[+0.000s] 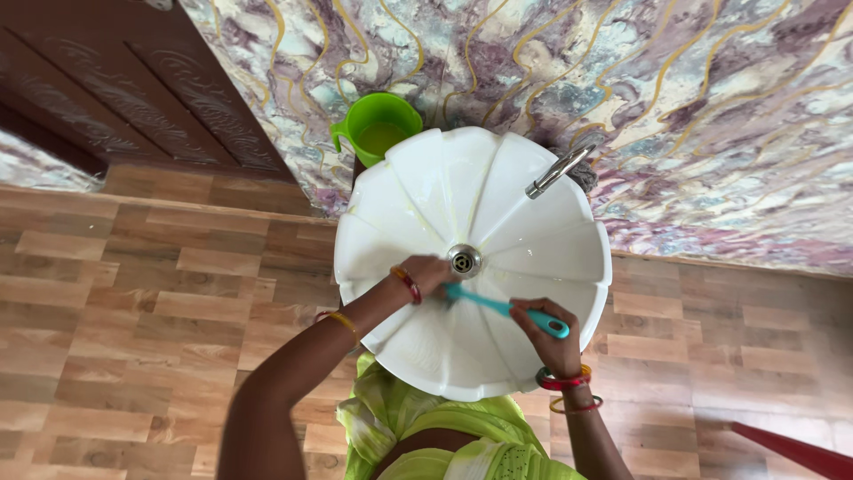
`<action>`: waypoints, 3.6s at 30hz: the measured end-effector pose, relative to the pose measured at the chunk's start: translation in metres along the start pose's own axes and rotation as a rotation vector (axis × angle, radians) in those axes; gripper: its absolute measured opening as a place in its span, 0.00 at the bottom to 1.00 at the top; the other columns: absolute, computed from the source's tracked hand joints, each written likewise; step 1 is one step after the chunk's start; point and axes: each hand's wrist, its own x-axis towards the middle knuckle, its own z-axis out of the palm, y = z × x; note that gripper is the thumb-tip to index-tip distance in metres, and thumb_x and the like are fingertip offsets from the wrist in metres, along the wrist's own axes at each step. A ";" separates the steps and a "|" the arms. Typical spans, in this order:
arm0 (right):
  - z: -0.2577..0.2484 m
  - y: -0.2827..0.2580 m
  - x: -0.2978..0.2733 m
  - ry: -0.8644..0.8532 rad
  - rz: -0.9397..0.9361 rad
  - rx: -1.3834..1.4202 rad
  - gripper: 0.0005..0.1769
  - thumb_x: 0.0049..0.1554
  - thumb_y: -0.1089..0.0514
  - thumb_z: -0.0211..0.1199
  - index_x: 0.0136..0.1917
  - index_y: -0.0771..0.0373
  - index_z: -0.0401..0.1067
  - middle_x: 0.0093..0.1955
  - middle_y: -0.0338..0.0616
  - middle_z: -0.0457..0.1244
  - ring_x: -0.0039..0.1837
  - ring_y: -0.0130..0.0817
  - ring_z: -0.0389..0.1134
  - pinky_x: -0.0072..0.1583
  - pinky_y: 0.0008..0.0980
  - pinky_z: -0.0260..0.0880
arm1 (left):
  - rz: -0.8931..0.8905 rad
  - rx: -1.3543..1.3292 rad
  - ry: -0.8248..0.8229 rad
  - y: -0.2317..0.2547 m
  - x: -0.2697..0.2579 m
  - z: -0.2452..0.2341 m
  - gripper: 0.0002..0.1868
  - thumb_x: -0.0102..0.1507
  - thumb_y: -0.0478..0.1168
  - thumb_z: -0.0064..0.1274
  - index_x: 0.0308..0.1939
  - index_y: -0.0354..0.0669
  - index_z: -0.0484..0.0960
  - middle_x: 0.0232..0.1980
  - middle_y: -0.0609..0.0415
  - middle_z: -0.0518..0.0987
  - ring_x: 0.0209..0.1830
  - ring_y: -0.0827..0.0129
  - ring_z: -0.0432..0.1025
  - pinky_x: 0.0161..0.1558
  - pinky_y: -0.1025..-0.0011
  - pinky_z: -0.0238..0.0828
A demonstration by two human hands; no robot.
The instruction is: The person wipes a wooden cabinet door with a cloth, then scrubs a white pedestal sink with a blue brush. The person uses the cloth to wipe the cabinet surface and the brush to scrub the sink basin.
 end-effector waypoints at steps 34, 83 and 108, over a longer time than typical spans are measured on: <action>0.038 0.006 -0.091 0.206 0.106 0.186 0.09 0.53 0.61 0.71 0.47 0.66 0.80 0.54 0.48 0.75 0.56 0.30 0.75 0.60 0.30 0.76 | 0.305 0.083 -0.273 0.015 -0.034 -0.025 0.10 0.58 0.47 0.65 0.42 0.55 0.88 0.45 0.50 0.81 0.50 0.55 0.77 0.50 0.56 0.74; 0.165 -0.032 -0.128 0.537 0.051 0.283 0.10 0.55 0.58 0.71 0.46 0.66 0.81 0.46 0.44 0.73 0.50 0.28 0.72 0.55 0.28 0.71 | 0.262 0.435 -0.414 0.015 -0.078 -0.105 0.17 0.56 0.43 0.68 0.49 0.58 0.88 0.47 0.52 0.85 0.46 0.59 0.79 0.50 0.62 0.76; 0.255 -0.072 -0.062 0.687 0.171 0.519 0.08 0.55 0.60 0.69 0.46 0.66 0.78 0.52 0.49 0.75 0.58 0.32 0.75 0.62 0.30 0.73 | 0.660 0.494 -0.565 -0.094 -0.011 -0.185 0.12 0.51 0.47 0.69 0.38 0.56 0.90 0.40 0.50 0.86 0.41 0.57 0.81 0.46 0.59 0.78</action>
